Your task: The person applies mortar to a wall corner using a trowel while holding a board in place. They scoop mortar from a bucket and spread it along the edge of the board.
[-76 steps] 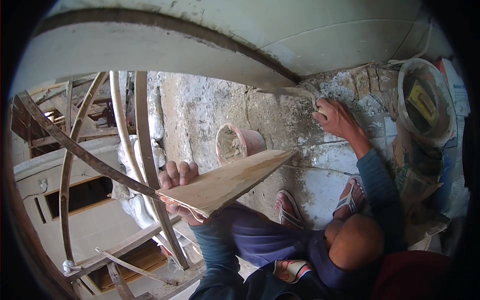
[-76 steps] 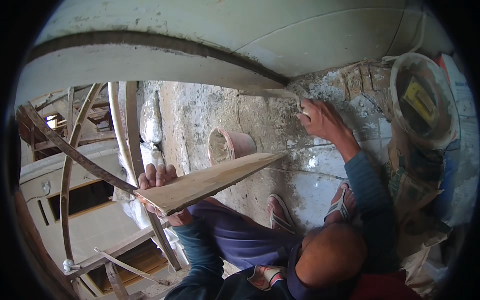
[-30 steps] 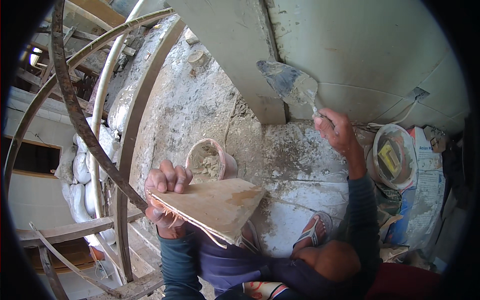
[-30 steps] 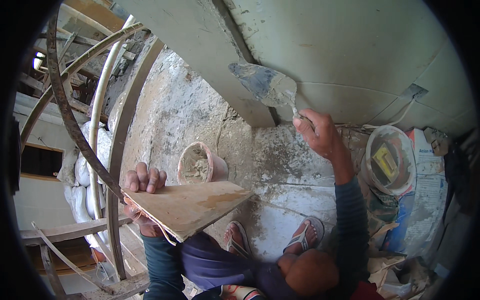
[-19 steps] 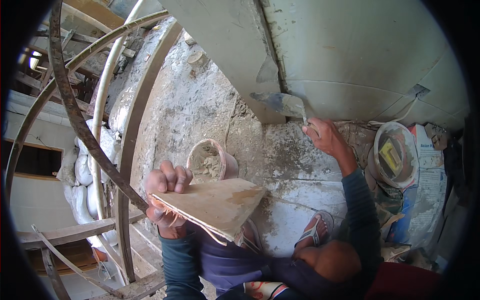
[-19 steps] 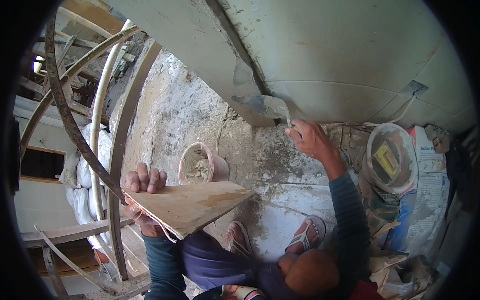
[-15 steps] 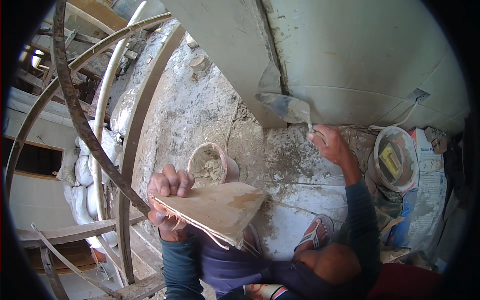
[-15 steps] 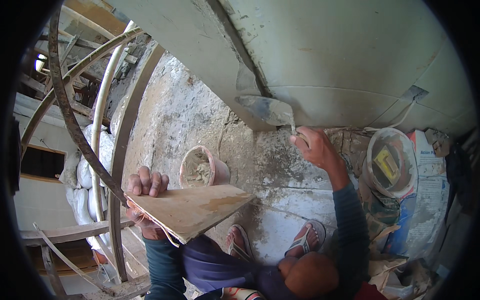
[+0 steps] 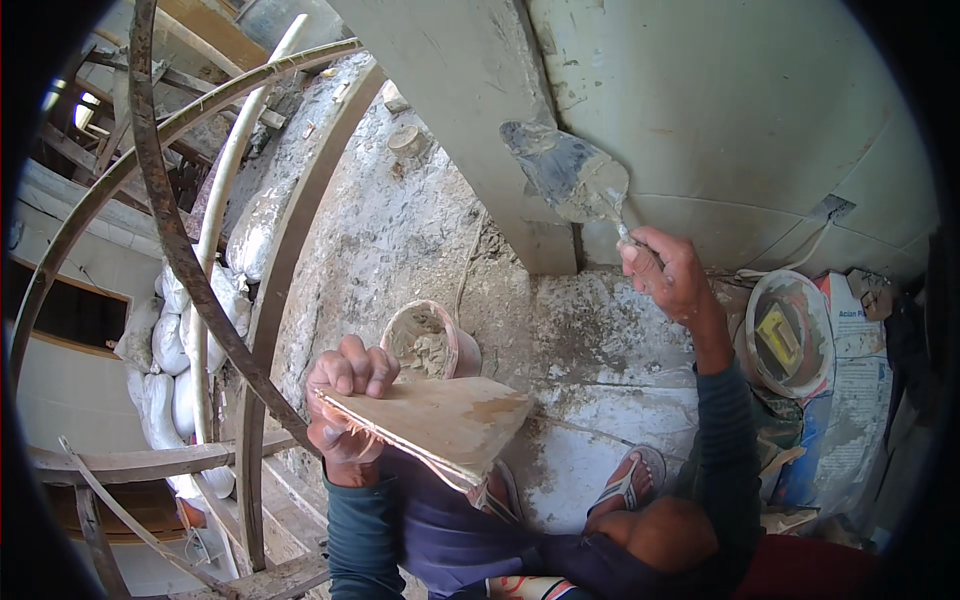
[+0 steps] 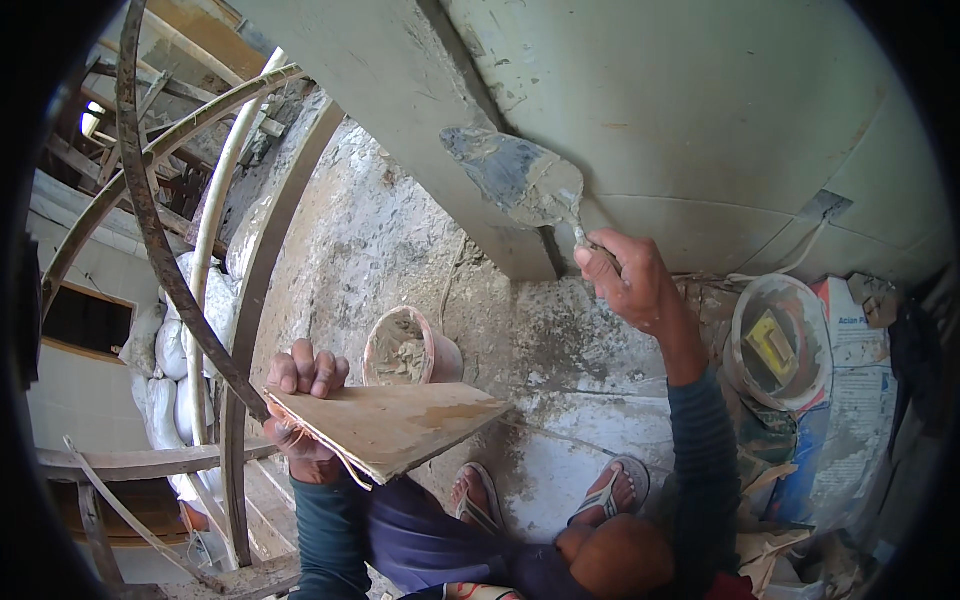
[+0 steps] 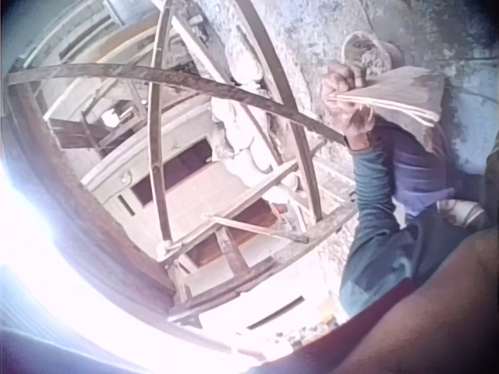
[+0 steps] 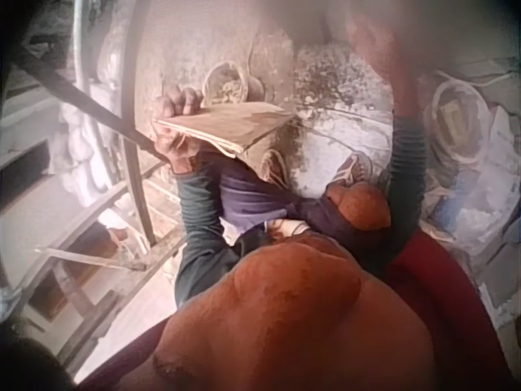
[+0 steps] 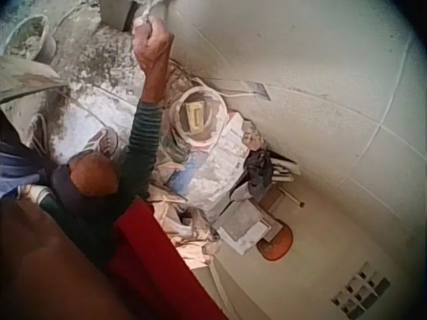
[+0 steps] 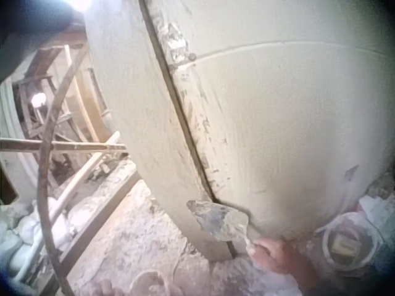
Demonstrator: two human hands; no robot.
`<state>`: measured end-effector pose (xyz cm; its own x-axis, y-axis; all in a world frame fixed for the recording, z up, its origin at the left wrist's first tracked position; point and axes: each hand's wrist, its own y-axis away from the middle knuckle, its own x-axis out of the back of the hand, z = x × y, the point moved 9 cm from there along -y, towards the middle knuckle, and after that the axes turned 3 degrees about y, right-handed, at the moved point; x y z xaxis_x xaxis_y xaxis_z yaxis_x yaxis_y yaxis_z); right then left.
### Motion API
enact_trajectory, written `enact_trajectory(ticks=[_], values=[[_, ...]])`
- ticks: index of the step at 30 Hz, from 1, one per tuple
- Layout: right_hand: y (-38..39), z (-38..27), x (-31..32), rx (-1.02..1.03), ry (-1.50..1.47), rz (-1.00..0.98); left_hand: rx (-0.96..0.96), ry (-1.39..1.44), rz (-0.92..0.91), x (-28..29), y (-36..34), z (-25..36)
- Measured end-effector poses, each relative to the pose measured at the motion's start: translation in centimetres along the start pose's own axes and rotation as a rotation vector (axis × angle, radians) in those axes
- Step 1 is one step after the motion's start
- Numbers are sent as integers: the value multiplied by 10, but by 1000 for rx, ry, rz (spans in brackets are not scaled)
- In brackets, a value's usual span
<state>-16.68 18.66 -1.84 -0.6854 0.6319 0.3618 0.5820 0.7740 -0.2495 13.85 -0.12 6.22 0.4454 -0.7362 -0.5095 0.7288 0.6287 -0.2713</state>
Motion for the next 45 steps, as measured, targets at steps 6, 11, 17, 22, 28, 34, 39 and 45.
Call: enact_trajectory(ticks=[6, 11, 17, 22, 28, 34, 39, 45], values=[[4, 24, -18, -9, 97, -44, 8, -5, 6, 0, 1, 1], [16, 15, -19, 13, 95, -59, 2, -5, 10, 0, 2, 2], [18, -19, 1, 159, 238, 108, 8, 2, 12, 1, 2, 2], [15, -10, -5, 200, 318, 122, 13, 2, 1, 0, 2, 2], [25, 3, -11, 160, 318, 104, 17, 2, -12, 0, 0, 2], [39, -6, -6, 90, 160, 83, 15, 4, -26, -3, -2, -1], [32, -28, 6, -12, -67, 61, 22, 23, -11, -7, -3, -2], [2, -92, 33, 97, 36, 143, 44, 58, 19, -1, -1, -6]])
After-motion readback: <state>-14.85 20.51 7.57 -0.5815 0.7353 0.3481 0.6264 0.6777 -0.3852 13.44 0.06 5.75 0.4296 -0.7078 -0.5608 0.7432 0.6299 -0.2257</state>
